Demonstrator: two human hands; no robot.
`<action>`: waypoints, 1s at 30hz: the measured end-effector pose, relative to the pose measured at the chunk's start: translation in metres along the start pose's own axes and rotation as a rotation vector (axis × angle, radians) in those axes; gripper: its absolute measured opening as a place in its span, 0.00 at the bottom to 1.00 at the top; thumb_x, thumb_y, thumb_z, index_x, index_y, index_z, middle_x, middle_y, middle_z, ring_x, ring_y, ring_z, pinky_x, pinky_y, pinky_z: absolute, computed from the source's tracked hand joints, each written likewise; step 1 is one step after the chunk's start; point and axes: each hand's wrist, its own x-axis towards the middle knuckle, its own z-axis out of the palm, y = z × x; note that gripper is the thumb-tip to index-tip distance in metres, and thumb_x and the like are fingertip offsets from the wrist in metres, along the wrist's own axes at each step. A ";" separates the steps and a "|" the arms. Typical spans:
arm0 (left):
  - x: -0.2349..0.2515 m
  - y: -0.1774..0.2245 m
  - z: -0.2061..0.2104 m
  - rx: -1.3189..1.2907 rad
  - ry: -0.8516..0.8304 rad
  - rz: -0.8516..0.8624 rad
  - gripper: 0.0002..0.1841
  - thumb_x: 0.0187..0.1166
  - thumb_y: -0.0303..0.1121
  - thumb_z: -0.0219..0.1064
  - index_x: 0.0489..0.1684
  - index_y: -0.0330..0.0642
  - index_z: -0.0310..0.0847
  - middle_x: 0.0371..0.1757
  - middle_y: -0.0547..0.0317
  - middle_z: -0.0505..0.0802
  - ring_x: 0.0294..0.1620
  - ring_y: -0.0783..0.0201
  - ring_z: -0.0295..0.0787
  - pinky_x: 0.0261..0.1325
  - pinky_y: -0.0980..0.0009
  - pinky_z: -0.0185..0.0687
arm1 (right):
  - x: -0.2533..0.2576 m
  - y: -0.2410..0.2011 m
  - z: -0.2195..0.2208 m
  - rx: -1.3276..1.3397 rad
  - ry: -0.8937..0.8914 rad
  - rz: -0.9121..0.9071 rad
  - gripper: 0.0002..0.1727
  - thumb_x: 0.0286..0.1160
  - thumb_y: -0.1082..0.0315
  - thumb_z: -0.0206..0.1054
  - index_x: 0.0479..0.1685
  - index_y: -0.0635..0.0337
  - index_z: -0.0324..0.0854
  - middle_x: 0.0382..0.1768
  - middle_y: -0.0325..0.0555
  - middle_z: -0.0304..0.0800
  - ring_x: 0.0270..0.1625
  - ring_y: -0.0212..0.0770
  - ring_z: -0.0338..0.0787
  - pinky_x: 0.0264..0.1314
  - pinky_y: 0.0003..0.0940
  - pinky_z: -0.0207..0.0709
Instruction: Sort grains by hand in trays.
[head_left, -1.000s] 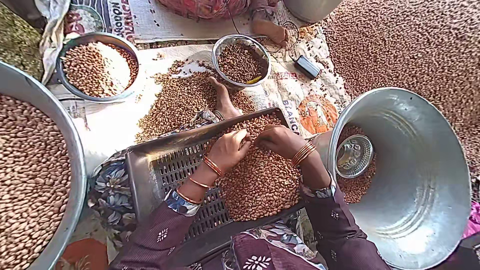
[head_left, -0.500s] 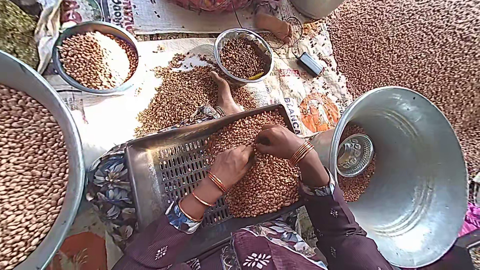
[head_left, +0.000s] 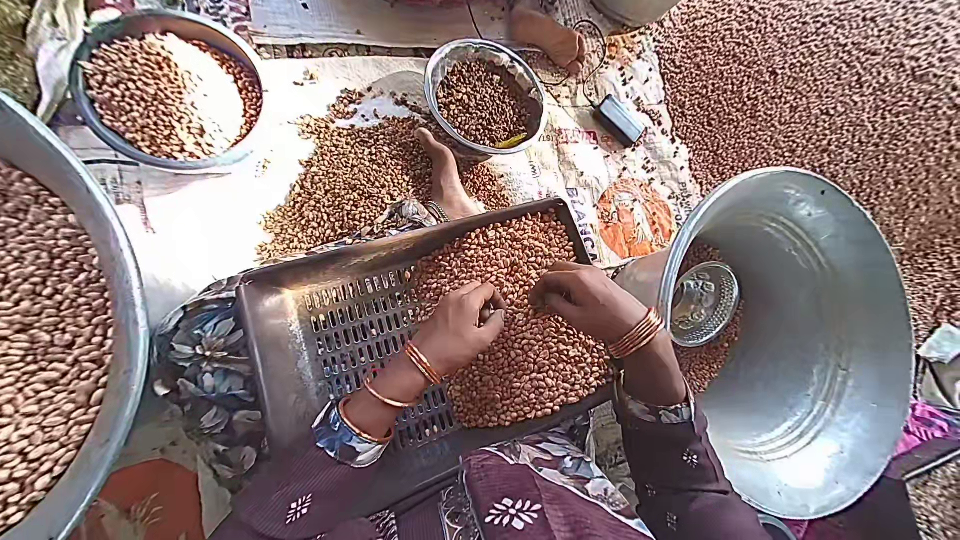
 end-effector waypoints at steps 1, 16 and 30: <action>-0.001 -0.001 0.006 0.078 -0.001 0.049 0.13 0.83 0.38 0.66 0.43 0.35 0.88 0.35 0.53 0.85 0.32 0.61 0.80 0.39 0.63 0.78 | -0.002 -0.001 0.003 -0.039 0.003 0.002 0.11 0.76 0.73 0.64 0.39 0.58 0.94 0.39 0.48 0.91 0.45 0.47 0.90 0.50 0.51 0.83; -0.010 -0.005 -0.028 -0.558 0.133 -0.147 0.16 0.84 0.30 0.40 0.39 0.44 0.77 0.29 0.66 0.84 0.22 0.77 0.78 0.26 0.82 0.76 | -0.009 -0.015 0.017 -0.167 -0.032 0.059 0.08 0.74 0.68 0.73 0.39 0.65 0.92 0.39 0.56 0.88 0.44 0.53 0.90 0.49 0.51 0.84; -0.022 -0.032 -0.009 0.182 0.050 0.199 0.09 0.79 0.35 0.70 0.46 0.40 0.91 0.34 0.54 0.87 0.29 0.60 0.82 0.36 0.62 0.82 | -0.005 -0.022 0.007 -0.168 0.057 0.107 0.05 0.68 0.68 0.74 0.35 0.60 0.87 0.37 0.49 0.83 0.38 0.47 0.85 0.42 0.48 0.81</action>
